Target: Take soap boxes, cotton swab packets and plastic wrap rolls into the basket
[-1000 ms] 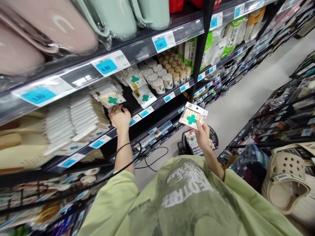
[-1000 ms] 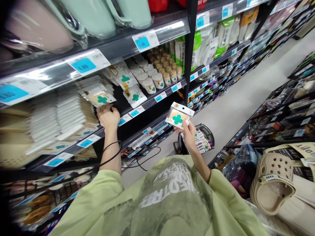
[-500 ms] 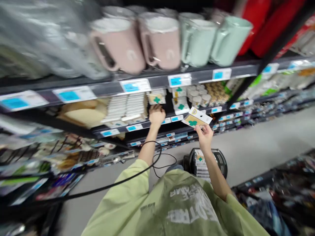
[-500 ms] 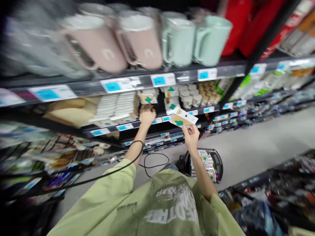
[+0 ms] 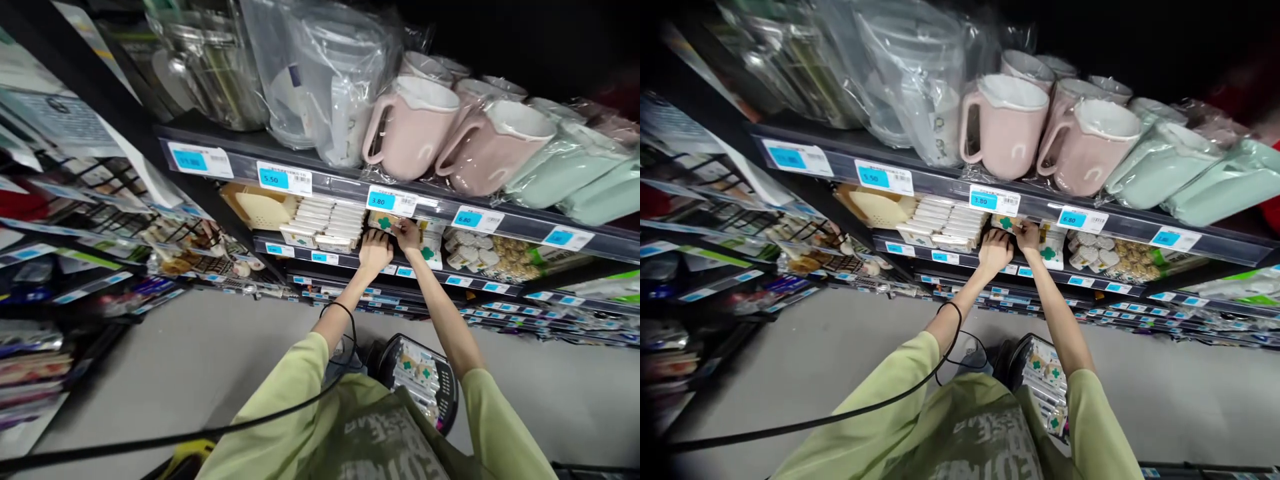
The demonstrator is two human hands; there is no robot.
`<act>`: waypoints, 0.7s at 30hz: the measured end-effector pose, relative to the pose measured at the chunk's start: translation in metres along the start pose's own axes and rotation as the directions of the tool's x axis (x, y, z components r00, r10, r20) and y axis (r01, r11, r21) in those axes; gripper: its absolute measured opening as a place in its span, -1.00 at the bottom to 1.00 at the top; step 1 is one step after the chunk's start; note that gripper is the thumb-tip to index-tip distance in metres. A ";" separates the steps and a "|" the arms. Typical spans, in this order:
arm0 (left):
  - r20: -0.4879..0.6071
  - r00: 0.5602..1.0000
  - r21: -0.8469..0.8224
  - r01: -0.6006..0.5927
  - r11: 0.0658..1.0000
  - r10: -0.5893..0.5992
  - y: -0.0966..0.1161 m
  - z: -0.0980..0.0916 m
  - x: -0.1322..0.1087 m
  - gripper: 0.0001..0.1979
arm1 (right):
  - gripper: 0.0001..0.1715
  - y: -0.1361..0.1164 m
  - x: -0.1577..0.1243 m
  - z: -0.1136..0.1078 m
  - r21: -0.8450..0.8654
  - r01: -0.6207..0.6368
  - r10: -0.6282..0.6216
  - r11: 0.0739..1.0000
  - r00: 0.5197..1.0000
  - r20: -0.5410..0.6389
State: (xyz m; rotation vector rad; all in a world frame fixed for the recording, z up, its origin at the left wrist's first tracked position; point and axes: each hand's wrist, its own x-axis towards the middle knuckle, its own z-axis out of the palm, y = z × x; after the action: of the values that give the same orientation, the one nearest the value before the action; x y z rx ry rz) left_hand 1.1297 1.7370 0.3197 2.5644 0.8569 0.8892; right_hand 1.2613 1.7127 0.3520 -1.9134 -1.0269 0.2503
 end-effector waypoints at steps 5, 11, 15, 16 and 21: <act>-0.009 1.000 -0.004 0.018 1.000 -0.018 -0.001 0.001 0.000 -0.69 | -0.68 0.002 0.010 0.003 -0.142 -0.054 0.051 0.988 0.998 -0.025; -0.013 1.000 0.005 0.000 1.000 0.000 0.000 0.001 0.000 -0.69 | -0.64 0.005 0.008 0.005 -0.239 -0.094 0.074 0.966 0.993 -0.091; -0.001 1.000 0.003 0.009 1.000 -0.009 0.000 0.001 0.000 -0.70 | -0.66 0.009 0.005 0.008 -0.188 -0.133 0.113 0.973 0.987 -0.114; 0.005 1.000 0.000 0.011 1.000 -0.011 0.000 0.001 0.000 -0.70 | -0.64 0.010 0.004 0.008 -0.173 -0.130 0.109 0.976 0.986 -0.127; 0.020 1.000 0.049 0.017 0.999 -0.018 0.001 -0.001 -0.003 -0.70 | -0.52 0.012 0.001 0.003 -0.140 -0.108 0.078 0.984 0.976 -0.203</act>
State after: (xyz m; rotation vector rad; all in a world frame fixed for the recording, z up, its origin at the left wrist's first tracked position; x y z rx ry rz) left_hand 1.1279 1.7340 0.3194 2.5990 0.9050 0.8448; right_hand 1.2667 1.7129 0.3409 -2.0793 -0.8451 0.0356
